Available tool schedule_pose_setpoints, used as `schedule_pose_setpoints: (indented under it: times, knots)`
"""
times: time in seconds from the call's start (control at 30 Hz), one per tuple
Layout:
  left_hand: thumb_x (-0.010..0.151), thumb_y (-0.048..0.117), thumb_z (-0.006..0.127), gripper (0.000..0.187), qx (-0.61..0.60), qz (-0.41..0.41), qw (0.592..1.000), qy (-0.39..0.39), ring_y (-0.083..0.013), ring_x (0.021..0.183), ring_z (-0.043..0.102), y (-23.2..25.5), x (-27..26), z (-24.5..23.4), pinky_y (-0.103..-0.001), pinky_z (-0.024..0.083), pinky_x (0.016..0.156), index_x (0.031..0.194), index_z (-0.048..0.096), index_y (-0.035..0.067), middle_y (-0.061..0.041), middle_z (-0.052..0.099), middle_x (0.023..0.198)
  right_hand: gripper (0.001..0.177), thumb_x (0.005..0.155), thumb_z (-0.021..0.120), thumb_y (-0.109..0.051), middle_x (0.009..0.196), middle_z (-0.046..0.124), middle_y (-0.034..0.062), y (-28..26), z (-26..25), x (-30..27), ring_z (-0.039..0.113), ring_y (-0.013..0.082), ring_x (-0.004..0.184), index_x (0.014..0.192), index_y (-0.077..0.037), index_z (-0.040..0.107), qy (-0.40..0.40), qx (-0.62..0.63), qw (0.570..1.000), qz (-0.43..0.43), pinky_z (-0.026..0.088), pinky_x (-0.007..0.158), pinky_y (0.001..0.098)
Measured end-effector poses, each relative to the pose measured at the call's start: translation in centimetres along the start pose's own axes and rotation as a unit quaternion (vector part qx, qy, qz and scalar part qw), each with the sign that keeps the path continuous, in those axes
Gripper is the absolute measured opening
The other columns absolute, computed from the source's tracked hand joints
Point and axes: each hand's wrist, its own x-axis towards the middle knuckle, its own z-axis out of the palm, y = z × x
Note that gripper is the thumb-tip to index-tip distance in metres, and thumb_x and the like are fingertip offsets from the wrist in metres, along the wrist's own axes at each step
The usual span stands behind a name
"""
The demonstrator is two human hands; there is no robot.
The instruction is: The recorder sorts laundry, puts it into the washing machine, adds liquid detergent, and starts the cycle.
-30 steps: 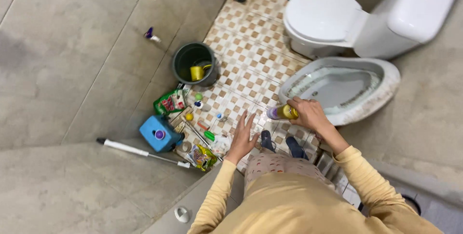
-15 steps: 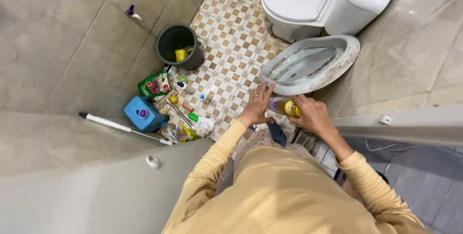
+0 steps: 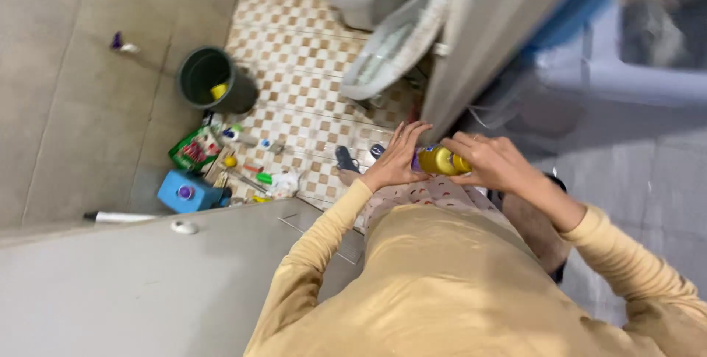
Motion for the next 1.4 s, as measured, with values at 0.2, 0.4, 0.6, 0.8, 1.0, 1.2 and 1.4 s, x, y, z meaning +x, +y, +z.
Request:
schedule_pose_setpoints:
  times: [0.2, 0.4, 0.6, 0.8, 1.0, 1.2, 1.4]
  knots:
    - [0.072, 0.04, 0.092, 0.103, -0.018, 0.095, 0.993, -0.071, -0.0331, 0.148, 0.039, 9.7, 6.4, 6.8, -0.055, 0.018, 0.133, 0.152, 0.036, 0.009, -0.014, 0.044, 0.151, 0.067, 0.066, 0.086, -0.036, 0.1, 0.066, 0.0079, 3.3, -6.6, -11.5, 0.07, 0.029, 0.093, 0.124, -0.012, 0.063, -0.03, -0.04, 0.995, 0.092, 0.057, 0.067, 0.0424]
    - [0.071, 0.042, 0.092, 0.113, -0.028, 0.147, 0.979, -0.136, -0.0365, 0.15, 0.032, 18.2, 11.3, 11.8, -0.058, 0.016, 0.128, 0.157, 0.025, 0.011, -0.017, 0.033, 0.157, 0.069, 0.064, 0.086, -0.034, 0.103, 0.067, 0.0074, 5.0, -11.0, -21.5, 0.071, 0.0272, 0.093, 0.124, -0.007, 0.065, 0.023, -0.111, 0.982, 0.15, 0.058, 0.07, 0.0394]
    - [0.081, 0.044, 0.085, 0.11, -0.032, 0.178, 0.968, -0.172, -0.0396, 0.153, 0.028, 18.7, 14.0, 13.5, -0.057, 0.017, 0.128, 0.161, 0.017, 0.013, -0.021, 0.027, 0.162, 0.062, 0.064, 0.089, -0.036, 0.104, 0.07, 0.003, 6.7, -12.5, -27.4, 0.073, 0.0241, 0.093, 0.117, -0.011, 0.067, 0.002, -0.135, 0.954, 0.269, 0.059, 0.071, 0.0369]
    - [0.096, 0.036, 0.074, 0.08, -0.03, 0.146, 0.969, -0.195, -0.0409, 0.147, 0.038, 15.3, 18.3, 15.6, -0.055, 0.029, 0.124, 0.158, 0.032, 0.009, -0.023, 0.038, 0.157, 0.064, 0.068, 0.089, -0.038, 0.101, 0.071, 0.0035, 8.4, -14.4, -31.6, 0.071, 0.0264, 0.084, 0.123, -0.013, 0.068, 0.05, -0.101, 0.926, 0.36, 0.057, 0.067, 0.0386]
    - [0.098, 0.029, 0.07, 0.056, -0.057, 0.128, 0.979, -0.15, -0.0408, 0.137, 0.049, 14.1, 27.4, 22.1, -0.047, 0.041, 0.112, 0.147, 0.05, 0.008, -0.019, 0.05, 0.147, 0.062, 0.064, 0.089, -0.032, 0.096, 0.069, 0.0078, 15.5, -17.6, -34.8, 0.07, 0.032, 0.086, 0.119, -0.011, 0.068, 0.09, -0.073, 0.925, 0.361, 0.055, 0.071, 0.0433]
    - [0.101, 0.026, 0.068, 0.052, -0.105, 0.108, 0.981, -0.118, -0.0387, 0.135, 0.054, 17.5, 36.4, 29.7, -0.046, 0.046, 0.112, 0.147, 0.051, 0.009, -0.017, 0.054, 0.145, 0.055, 0.067, 0.087, -0.028, 0.098, 0.071, 0.0086, 25.8, -18.6, -37.9, 0.07, 0.0323, 0.087, 0.116, -0.01, 0.069, 0.065, -0.06, 0.93, 0.357, 0.056, 0.074, 0.0435]
    - [0.092, 0.023, 0.073, 0.056, -0.014, 0.086, 0.989, -0.117, -0.0424, 0.131, 0.053, 21.6, 45.4, 34.5, -0.049, 0.045, 0.109, 0.142, 0.054, 0.008, -0.023, 0.051, 0.145, 0.056, 0.065, 0.087, -0.028, 0.099, 0.071, 0.0105, 32.9, -20.8, -40.1, 0.069, 0.0359, 0.085, 0.114, -0.009, 0.069, 0.113, -0.046, 0.917, 0.379, 0.056, 0.075, 0.0458]
